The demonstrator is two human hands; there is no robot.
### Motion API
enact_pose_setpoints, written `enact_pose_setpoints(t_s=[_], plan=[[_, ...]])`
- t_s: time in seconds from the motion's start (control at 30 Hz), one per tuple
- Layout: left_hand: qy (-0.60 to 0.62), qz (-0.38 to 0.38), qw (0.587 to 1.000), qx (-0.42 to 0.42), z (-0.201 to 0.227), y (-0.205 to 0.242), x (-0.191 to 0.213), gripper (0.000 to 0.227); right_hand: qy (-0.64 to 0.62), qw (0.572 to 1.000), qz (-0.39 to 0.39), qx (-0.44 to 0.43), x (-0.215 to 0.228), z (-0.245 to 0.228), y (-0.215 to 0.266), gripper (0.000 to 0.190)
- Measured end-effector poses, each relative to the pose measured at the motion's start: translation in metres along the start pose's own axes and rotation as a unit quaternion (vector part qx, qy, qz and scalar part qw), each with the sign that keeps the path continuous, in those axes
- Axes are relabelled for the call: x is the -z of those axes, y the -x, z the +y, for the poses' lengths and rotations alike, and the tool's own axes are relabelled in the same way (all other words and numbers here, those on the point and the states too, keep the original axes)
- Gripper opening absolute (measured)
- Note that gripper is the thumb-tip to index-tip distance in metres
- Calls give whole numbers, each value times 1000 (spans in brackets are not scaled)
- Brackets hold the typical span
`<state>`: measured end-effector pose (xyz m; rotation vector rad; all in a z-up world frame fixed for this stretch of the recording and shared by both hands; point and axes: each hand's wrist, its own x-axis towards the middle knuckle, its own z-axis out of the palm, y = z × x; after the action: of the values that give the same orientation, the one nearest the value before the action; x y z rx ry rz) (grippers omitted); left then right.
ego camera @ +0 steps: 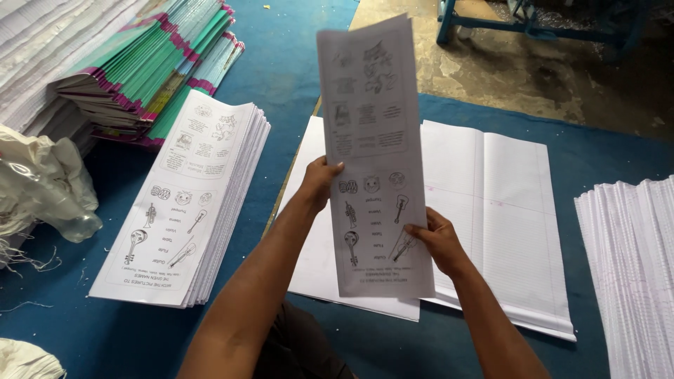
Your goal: The person sits on the floor and assembles notebooks by inserting printed covers into lined paper signatures. They repeatedly pick up a cover, open a signature, insert the cover, and place the assembled unit aside.
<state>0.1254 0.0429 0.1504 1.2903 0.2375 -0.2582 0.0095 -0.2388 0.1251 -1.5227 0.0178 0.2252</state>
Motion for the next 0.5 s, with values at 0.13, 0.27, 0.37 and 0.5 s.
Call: enact_pose_setpoints(t_s=[0.13, 0.27, 0.37, 0.5], plan=[[14, -8, 992, -128, 21, 36, -26, 21, 55, 998, 30, 20, -4, -13, -12, 43], [3, -34, 979, -203, 26, 67, -32, 18, 66, 995, 60, 42, -8, -38, -17, 36], [4, -53, 972, -227, 24, 84, -38, 17, 55, 991, 64, 104, -9, -67, -21, 37], [27, -77, 960, -268, 24, 102, -43, 16, 60, 983, 79, 154, -16, -96, -15, 33]])
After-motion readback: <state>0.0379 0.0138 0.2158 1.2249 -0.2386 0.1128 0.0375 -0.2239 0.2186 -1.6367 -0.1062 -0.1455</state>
